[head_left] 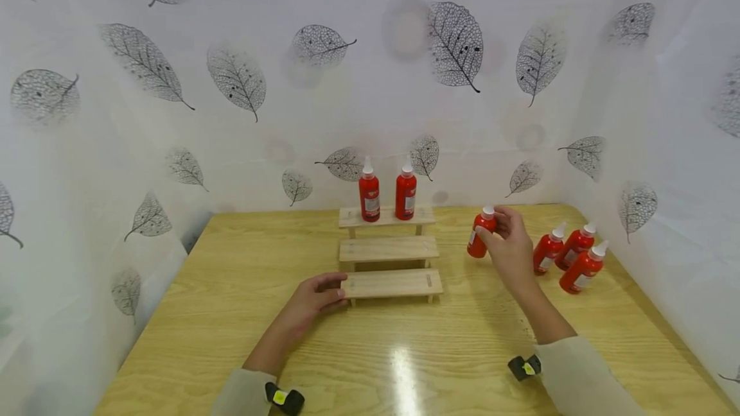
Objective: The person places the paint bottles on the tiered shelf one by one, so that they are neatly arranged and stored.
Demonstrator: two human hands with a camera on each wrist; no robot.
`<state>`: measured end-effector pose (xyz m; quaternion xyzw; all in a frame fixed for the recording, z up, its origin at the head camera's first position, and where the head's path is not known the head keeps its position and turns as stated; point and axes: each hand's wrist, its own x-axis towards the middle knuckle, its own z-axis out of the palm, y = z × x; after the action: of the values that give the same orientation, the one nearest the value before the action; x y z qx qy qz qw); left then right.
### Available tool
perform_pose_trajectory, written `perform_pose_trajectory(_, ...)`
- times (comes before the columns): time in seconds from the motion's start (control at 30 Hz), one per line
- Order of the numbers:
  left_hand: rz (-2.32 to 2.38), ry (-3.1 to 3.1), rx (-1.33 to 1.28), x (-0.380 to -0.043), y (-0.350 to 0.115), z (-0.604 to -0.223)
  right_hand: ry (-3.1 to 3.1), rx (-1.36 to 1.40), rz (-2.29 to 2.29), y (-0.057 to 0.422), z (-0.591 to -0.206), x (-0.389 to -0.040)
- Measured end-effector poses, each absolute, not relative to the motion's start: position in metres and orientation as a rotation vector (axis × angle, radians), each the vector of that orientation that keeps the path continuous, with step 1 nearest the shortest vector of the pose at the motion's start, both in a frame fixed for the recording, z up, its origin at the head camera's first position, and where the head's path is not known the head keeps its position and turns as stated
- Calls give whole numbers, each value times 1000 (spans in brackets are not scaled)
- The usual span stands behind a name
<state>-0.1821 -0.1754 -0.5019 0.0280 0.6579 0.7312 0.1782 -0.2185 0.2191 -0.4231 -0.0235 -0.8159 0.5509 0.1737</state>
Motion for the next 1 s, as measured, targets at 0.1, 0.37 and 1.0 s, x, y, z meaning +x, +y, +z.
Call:
perform_pose_trajectory(0.1, 2075, 1856, 81, -182, -175, -502, -2329, -9, 1554, 209, -413, -214)
perform_pose_trajectory(0.37, 2087, 1841, 62, -182, -176, -501, -2311, 137, 1596, 177, -391, -205)
perform_pose_trajectory(1.0, 2073, 1836, 85, -180, -175, -498, -2272, 464, 1743, 80, -394, -218)
